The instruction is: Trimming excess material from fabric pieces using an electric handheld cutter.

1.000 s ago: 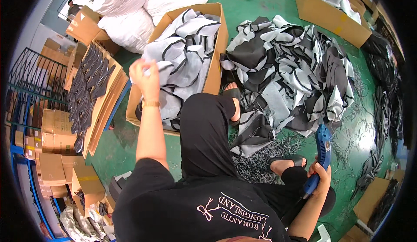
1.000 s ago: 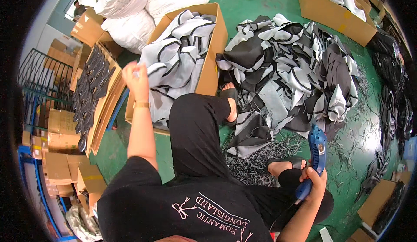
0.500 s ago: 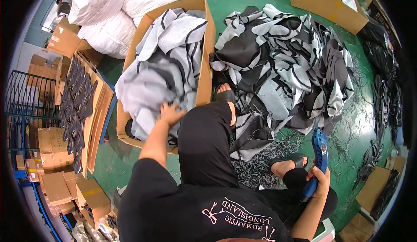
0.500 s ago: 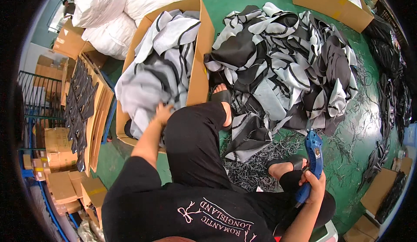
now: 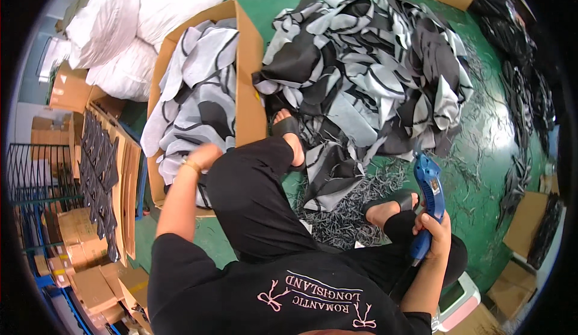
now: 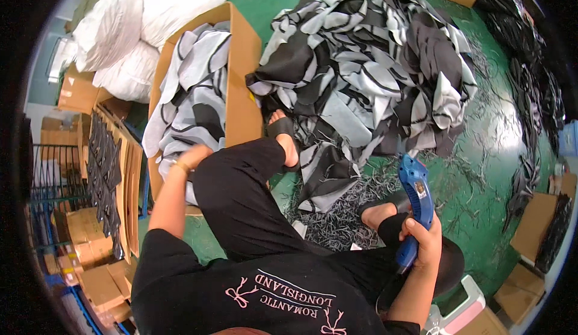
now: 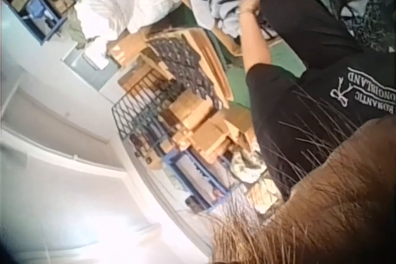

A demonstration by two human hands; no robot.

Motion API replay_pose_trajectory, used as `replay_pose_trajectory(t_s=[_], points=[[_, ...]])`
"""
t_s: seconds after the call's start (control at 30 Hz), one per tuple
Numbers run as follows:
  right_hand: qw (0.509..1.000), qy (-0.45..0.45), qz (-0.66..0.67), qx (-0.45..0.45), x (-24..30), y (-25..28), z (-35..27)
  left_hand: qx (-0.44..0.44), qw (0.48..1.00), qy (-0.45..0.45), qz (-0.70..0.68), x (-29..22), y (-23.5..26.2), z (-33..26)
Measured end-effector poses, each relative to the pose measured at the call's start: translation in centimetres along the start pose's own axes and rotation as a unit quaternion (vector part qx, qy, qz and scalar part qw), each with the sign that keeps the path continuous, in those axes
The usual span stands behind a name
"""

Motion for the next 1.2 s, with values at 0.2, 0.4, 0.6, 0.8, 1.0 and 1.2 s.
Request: replay_pose_trajectory(t_s=[0.2,0.4,0.6,0.8,1.0,1.2], points=[[1.000,-0.005,-0.005,0.005,0.6,0.0,0.2,-0.317,0.901,-0.012,-0.297,-7.5,23.8,3.0],[1.000,-0.015,0.015,-0.021,0.8,2.0,-0.4,-0.038,0.990,-0.075,-0.114,-22.6,14.5,20.5],[0.998,-0.029,0.033,-0.048,0.4,3.8,-0.2,-0.036,0.951,0.183,-0.248,-22.7,-5.2,25.1],[0.998,-0.055,0.023,-0.035,0.5,3.4,0.2,0.075,0.939,0.126,-0.312,-27.2,-6.5,21.0],[0.999,-0.025,0.017,0.014,1.1,1.7,-0.6,0.037,0.777,0.090,-0.622,-28.8,0.7,18.6],[0.998,0.048,-0.017,0.032,0.6,1.9,-2.4,0.094,0.355,-0.044,-0.929,-33.9,3.0,14.3]])
Point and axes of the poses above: each hand's wrist, its own z-axis towards the middle knuckle, its own y-axis out of the back of the hand, x = y × z, the point moved 10 cm from there along z, towards the middle knuckle, and after that the axes turned 5 degrees about z, right-handed, at the moved point
